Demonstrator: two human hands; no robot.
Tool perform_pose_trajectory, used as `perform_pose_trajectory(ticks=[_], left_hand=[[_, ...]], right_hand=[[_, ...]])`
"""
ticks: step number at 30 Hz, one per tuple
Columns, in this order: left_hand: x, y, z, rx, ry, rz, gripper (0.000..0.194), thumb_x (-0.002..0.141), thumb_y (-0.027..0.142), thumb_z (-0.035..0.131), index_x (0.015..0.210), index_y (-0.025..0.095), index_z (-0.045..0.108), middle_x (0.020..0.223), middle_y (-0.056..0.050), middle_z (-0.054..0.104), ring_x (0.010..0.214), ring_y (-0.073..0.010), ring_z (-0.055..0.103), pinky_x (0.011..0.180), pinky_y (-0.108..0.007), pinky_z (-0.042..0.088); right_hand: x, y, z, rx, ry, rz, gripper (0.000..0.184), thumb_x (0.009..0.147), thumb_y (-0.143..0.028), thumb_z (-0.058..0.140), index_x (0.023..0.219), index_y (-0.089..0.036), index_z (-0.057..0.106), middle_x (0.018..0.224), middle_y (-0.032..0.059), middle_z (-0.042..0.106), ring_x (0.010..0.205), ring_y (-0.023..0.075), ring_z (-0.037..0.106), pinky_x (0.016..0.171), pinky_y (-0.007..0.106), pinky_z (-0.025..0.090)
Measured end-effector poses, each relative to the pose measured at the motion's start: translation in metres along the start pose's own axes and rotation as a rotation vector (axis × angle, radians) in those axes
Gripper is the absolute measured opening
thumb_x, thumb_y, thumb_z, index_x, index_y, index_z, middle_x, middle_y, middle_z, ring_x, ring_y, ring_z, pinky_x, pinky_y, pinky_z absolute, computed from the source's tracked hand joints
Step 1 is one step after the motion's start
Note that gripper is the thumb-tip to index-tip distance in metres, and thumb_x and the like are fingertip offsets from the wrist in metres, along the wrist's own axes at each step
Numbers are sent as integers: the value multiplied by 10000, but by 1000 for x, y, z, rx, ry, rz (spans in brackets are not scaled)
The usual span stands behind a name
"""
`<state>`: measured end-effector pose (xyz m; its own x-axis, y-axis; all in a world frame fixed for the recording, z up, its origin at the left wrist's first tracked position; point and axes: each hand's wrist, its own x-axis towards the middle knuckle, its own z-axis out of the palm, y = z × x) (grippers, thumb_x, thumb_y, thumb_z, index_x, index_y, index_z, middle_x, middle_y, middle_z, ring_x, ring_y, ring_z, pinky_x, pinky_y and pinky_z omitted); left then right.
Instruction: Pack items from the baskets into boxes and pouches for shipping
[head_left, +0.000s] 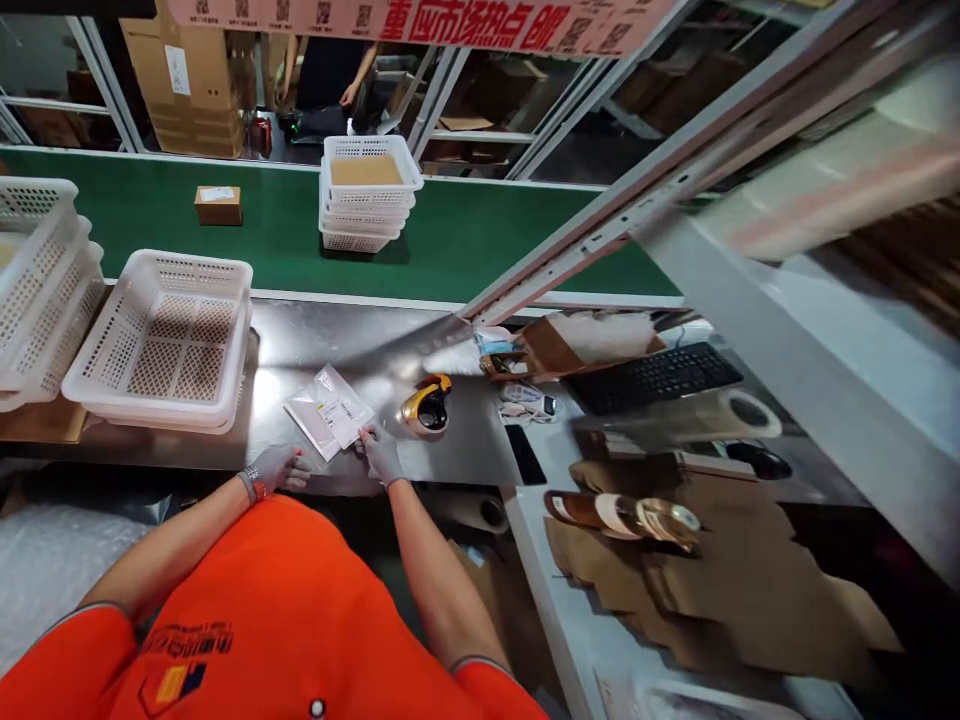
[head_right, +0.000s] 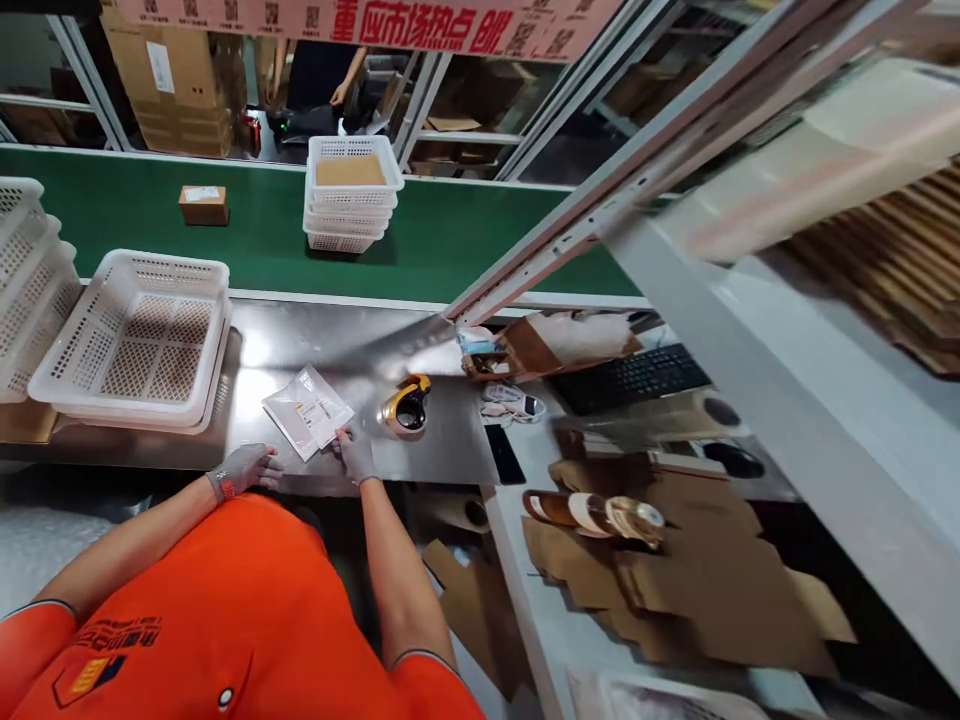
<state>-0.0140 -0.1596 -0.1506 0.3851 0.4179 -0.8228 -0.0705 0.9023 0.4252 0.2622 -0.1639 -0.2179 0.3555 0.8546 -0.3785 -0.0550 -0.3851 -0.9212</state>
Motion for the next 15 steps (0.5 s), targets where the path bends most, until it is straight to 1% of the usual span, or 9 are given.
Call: perform_pose_trajectory(ticks=[3,6,8,9,10,11,12,14,15], left_hand=[[1,6,0,111,105,41,233,984,361,784,1032,210,613,786,-20,759,678,-184,748,689,-270,573],[5,6,5,248,157,99,213,969,380,767,997,212,639,803,-26,775,718,-200,767,737,-297,595],[10,4,10,339,200,152,208,961,391,763,944,211,659,847,-43,789,787,-217,785,814,-331,620],[14,4,13,410,225,200,190,960,376,757,925,207,679,892,-62,804,854,-233,797,875,-353,628],[19,4,17,510,251,267,155,962,346,749,928,199,712,961,-89,824,941,-257,805,946,-378,628],[24,5,22,662,274,359,128,969,312,730,969,187,757,1062,-123,841,1046,-288,805,1022,-406,619],[30,6,29,833,291,463,155,972,277,716,1049,173,802,1194,-159,843,1168,-322,789,1103,-435,597],[45,10,47,1123,303,642,329,967,233,719,1265,153,834,1489,-212,764,1417,-378,692,1258,-484,511],[53,12,57,1217,308,687,415,963,230,739,1361,150,822,1614,-228,689,1524,-400,616,1320,-507,450]], right_hand=[[10,6,0,-133,15,0,415,729,-604,797,705,-273,548,578,-25,593,609,172,517,591,301,443],[16,12,-6,-286,-1,0,313,758,-533,715,688,-270,560,597,-10,622,637,187,536,621,306,429],[21,16,-12,-390,-31,15,258,788,-493,659,699,-262,589,625,5,656,648,198,565,639,310,436],[23,17,-16,-441,-51,24,238,806,-473,638,708,-258,607,639,14,674,658,206,587,654,313,444],[26,18,-19,-492,-72,30,225,823,-453,625,718,-254,627,659,27,696,677,214,613,674,316,453],[29,17,-23,-543,-94,33,216,836,-433,623,726,-249,649,688,42,722,710,223,641,701,317,462],[32,16,-26,-594,-117,31,210,844,-417,630,730,-245,670,726,58,751,754,231,668,732,318,469],[36,10,-32,-694,-168,13,213,852,-399,654,715,-241,693,803,92,796,841,249,711,789,323,478],[37,6,-35,-741,-200,-2,228,857,-396,663,693,-241,694,824,112,808,872,265,729,810,335,484]])
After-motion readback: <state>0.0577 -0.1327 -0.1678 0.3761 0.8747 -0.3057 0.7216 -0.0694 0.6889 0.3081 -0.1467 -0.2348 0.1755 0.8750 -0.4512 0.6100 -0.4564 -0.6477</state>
